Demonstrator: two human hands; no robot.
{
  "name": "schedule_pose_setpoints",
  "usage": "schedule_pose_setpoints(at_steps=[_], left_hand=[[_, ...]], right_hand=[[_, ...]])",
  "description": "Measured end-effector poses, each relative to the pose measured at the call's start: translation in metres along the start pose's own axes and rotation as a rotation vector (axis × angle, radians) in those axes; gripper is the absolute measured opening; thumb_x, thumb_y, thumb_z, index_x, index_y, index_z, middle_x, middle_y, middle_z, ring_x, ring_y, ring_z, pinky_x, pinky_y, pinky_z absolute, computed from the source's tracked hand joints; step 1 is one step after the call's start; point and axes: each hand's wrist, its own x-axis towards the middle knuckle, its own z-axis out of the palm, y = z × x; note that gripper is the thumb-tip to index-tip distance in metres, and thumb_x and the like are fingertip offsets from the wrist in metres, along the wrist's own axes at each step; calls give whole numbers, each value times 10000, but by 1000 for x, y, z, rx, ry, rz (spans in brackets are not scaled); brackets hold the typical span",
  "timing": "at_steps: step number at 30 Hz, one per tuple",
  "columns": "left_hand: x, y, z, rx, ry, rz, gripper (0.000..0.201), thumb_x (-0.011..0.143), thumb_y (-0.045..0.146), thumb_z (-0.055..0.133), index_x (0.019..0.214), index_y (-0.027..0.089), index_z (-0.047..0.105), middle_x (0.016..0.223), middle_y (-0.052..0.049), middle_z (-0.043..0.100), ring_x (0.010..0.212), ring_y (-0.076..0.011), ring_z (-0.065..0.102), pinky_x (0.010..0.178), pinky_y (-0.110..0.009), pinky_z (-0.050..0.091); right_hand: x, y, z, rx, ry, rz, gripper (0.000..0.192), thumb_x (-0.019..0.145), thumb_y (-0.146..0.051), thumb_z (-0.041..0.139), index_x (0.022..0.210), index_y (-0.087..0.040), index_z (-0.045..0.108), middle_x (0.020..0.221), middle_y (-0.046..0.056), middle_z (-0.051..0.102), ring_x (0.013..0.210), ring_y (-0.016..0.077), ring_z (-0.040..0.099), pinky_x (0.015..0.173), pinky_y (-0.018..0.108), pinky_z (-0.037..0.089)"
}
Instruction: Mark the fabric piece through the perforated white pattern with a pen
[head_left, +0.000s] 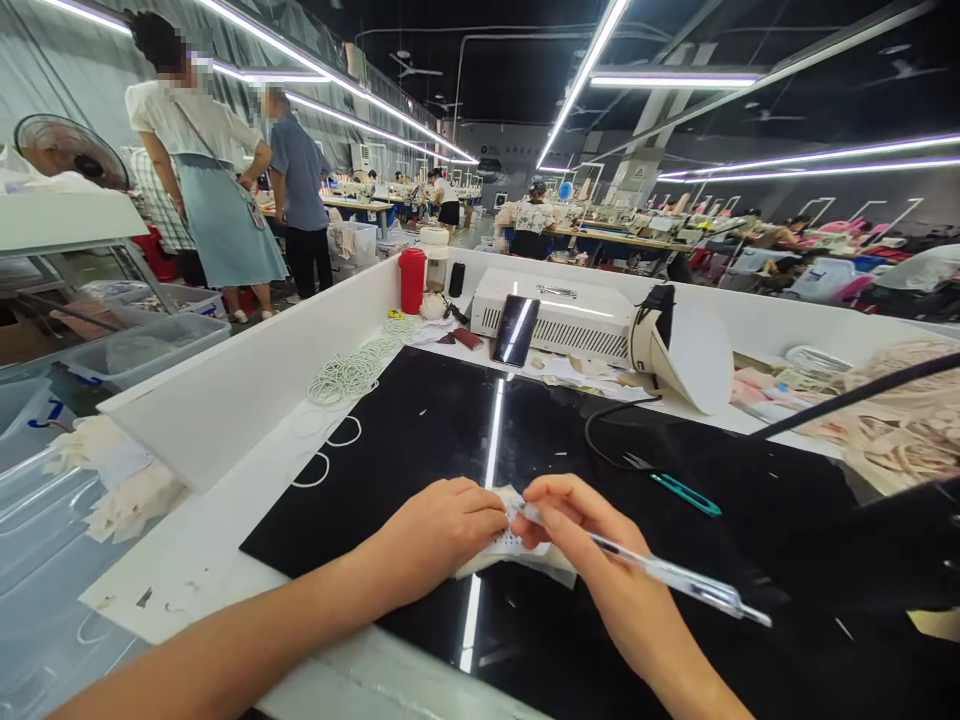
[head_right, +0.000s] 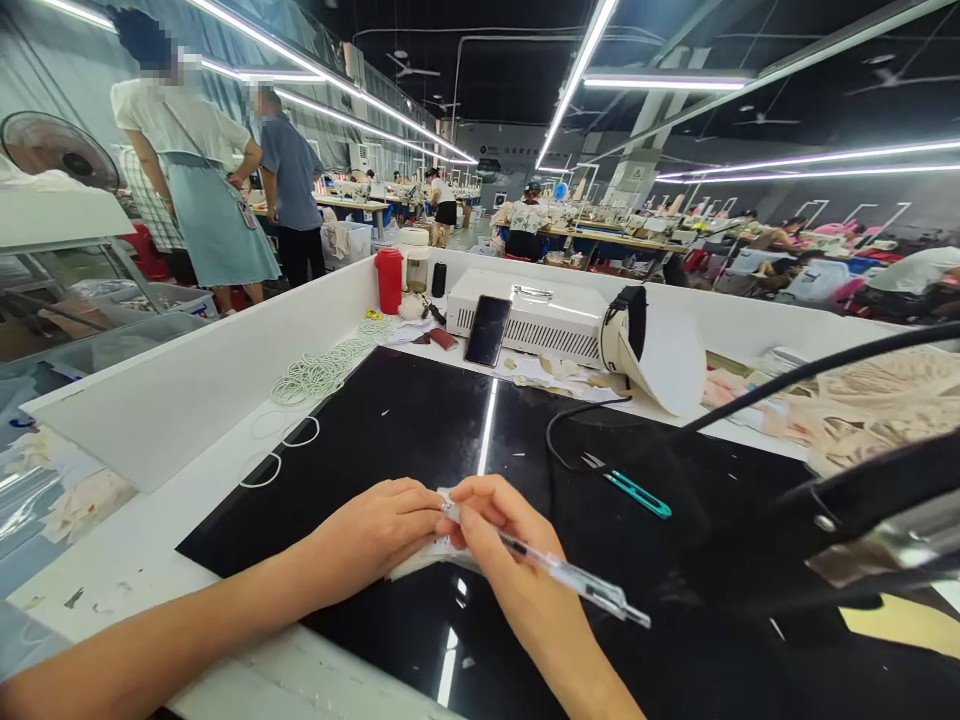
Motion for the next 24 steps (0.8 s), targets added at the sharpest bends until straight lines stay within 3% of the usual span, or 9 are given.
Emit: schedule_pose_setpoints(at_steps=[5, 9, 17, 20, 22, 24], left_hand=[[2, 1, -1, -72, 13, -39, 194, 1088, 221, 519, 1093, 163, 703, 1130, -43, 719, 996, -172, 672, 933, -319, 539], [2, 0, 1, -152, 24, -57, 223, 1098, 238, 500, 1103, 163, 710, 1138, -46, 721, 1023, -170, 671, 964, -319, 529], [3, 0, 7, -190, 39, -63, 207, 1095, 229, 512, 1117, 165, 708, 1176, -30, 725, 1071, -191, 669, 993, -330, 503], [2, 0, 9, -153, 49, -44, 212, 1094, 256, 522, 1150, 160, 703, 1208, -35, 721, 1096, -208, 664, 979, -340, 498], [2, 1, 8, -132, 60, -25, 253, 1074, 350, 575, 1151, 146, 703, 1207, -48, 722, 1071, -221, 667, 948, -349, 502], [2, 3, 6, -133, 60, -27, 381, 1024, 499, 631, 1131, 141, 709, 1185, -57, 724, 1025, -229, 672, 902, -353, 505]], right_hand=[[6, 19, 0, -141, -74, 82, 364, 865, -530, 651, 692, -224, 557, 615, -30, 558, 584, 136, 484, 573, 255, 385], [7, 29, 0, -214, -72, 110, 388, 847, -534, 655, 667, -229, 495, 576, -63, 444, 536, 114, 369, 532, 250, 293], [8, 33, -6, -204, -55, 151, 454, 887, -607, 645, 669, -230, 516, 564, -41, 541, 510, 118, 409, 513, 254, 320], [9, 38, -16, -434, 90, -32, 388, 930, -630, 605, 844, -258, 673, 697, -15, 664, 570, 155, 551, 546, 269, 397], [9, 43, -23, -741, 202, -237, 381, 969, -632, 557, 1023, -299, 734, 843, 8, 752, 667, 195, 655, 603, 291, 440], [11, 48, -28, -1054, 267, -372, 388, 1016, -609, 494, 1071, -305, 728, 914, 24, 777, 713, 216, 692, 592, 303, 421]])
